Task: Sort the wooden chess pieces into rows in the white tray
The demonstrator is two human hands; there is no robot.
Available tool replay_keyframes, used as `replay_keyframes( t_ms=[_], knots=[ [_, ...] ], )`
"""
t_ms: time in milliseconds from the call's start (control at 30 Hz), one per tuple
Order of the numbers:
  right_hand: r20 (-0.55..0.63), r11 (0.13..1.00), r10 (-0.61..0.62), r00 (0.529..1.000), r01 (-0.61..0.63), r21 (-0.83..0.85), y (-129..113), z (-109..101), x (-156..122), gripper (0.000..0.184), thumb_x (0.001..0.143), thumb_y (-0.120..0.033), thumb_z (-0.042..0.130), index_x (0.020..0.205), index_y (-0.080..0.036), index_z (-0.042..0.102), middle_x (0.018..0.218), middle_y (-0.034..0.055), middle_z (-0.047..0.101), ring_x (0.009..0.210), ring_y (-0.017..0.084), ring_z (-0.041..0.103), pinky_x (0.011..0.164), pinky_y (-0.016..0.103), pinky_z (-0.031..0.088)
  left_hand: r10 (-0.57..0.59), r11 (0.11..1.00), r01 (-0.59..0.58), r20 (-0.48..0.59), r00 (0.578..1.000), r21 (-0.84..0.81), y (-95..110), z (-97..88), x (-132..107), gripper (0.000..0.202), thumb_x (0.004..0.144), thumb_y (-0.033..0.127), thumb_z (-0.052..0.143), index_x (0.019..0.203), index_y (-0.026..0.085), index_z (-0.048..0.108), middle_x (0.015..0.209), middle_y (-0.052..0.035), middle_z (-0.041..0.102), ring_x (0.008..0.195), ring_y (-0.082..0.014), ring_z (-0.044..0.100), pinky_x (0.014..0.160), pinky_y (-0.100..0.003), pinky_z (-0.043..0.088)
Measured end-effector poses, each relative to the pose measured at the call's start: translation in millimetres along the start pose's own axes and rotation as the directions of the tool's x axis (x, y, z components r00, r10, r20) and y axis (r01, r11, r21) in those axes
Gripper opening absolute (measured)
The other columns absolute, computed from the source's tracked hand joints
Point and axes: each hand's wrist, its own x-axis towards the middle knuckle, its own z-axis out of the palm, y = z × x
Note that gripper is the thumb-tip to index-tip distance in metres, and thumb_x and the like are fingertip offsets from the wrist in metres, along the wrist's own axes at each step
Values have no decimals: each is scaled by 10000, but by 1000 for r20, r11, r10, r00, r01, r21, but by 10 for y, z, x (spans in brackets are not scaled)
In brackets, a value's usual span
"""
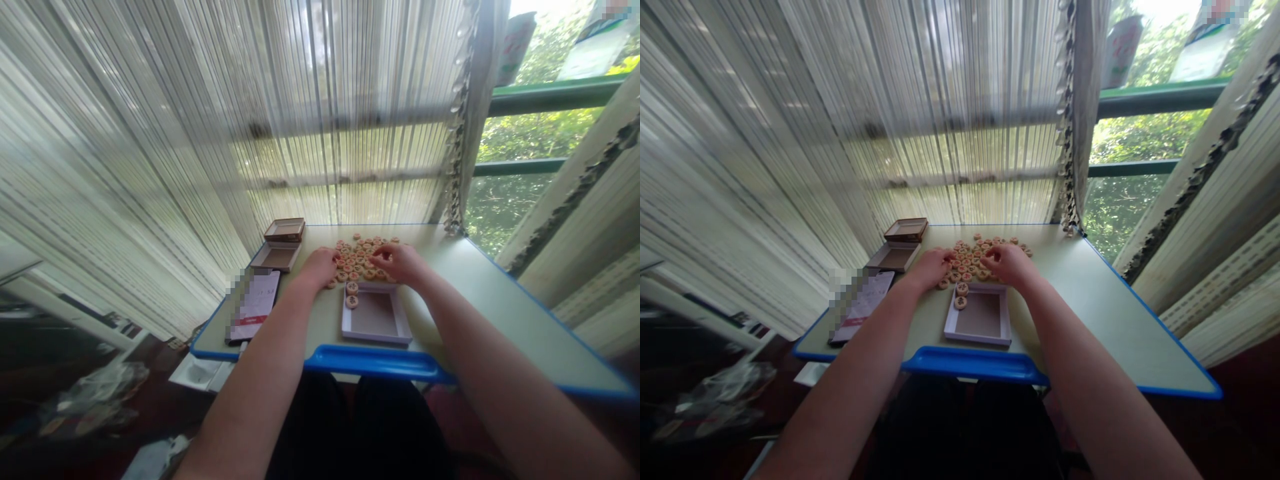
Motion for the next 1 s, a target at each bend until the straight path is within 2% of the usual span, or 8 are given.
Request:
replay_keyframes(
  t_ms=[267, 367, 467, 533, 667, 800, 900, 1000],
  knots=[
    [51, 977, 16, 999, -5, -213, 74, 46, 2, 317, 751, -456, 536, 888, -229, 707, 985, 89, 641, 991, 243, 538, 890, 357, 379, -70, 997, 70, 17, 997, 25, -43, -16, -14, 306, 780, 170, 470, 1023, 169, 656, 1055, -89, 646, 986, -180, 586, 909, -247, 424],
    [12, 945, 174, 985, -163, -285, 147, 28, -3, 458, 757, -535, 485, 1041, -220, 656, 1065, 135, 612, 1052, 286, 516, 883, 401, 380, -194, 981, 194, -19, 981, 3, -117, -61, -6, 395, 754, 105, 472, 1111, 194, 617, 1103, -91, 637, 1013, -183, 584, 897, -245, 430],
    [-31, 847, 426, 904, -410, -338, 245, 28, -13, 698, 739, -649, 411, 1199, -141, 546, 1119, 218, 571, 1042, 342, 527, 822, 445, 403, -304, 953, 303, 38, 952, 23, -173, -105, -20, 417, 716, 85, 510, 1104, 181, 626, 1088, -109, 648, 1032, -211, 582, 897, -264, 430],
    [11, 805, 520, 854, -485, -341, 287, 44, -26, 732, 746, -659, 380, 1209, -110, 524, 1100, 238, 580, 1007, 347, 554, 790, 441, 417, -322, 947, 320, 85, 943, 28, -181, -108, -35, 400, 704, 84, 523, 1074, 174, 644, 1060, -113, 661, 1020, -220, 590, 890, -271, 435],
    [76, 851, 454, 888, -406, -333, 260, 69, -64, 636, 790, -591, 359, 1117, -87, 570, 1041, 234, 620, 955, 342, 585, 768, 423, 426, -269, 962, 270, 23, 963, -43, -181, -52, -36, 346, 724, 107, 507, 1014, 211, 665, 1005, -67, 686, 966, -190, 614, 856, -249, 454],
    [26, 876, 377, 926, -348, -334, 174, 78, -91, 597, 802, -505, 401, 1167, -45, 513, 1007, 229, 632, 950, 324, 591, 789, 399, 419, -340, 938, 333, -69, 938, -99, -218, 8, 13, 342, 746, 85, 452, 969, 210, 679, 983, -56, 693, 952, -182, 617, 856, -251, 458],
    [5, 872, 383, 924, -360, -332, 158, 87, -104, 668, 794, -448, 439, 1272, 17, 398, 1044, 257, 610, 965, 336, 584, 803, 397, 415, -369, 927, 345, -181, 912, -148, -221, 46, 46, 350, 750, 66, 432, 981, 186, 667, 979, -63, 688, 944, -182, 611, 858, -258, 462],
    [-4, 871, 393, 920, -373, -319, 183, 86, -113, 676, 783, -446, 457, 1281, 8, 396, 1077, 261, 597, 989, 340, 570, 809, 395, 414, -376, 923, 329, -279, 884, -201, -217, 91, 66, 384, 745, 29, 410, 1002, 178, 653, 1002, -57, 674, 941, -160, 603, 874, -246, 457]
  ],
)
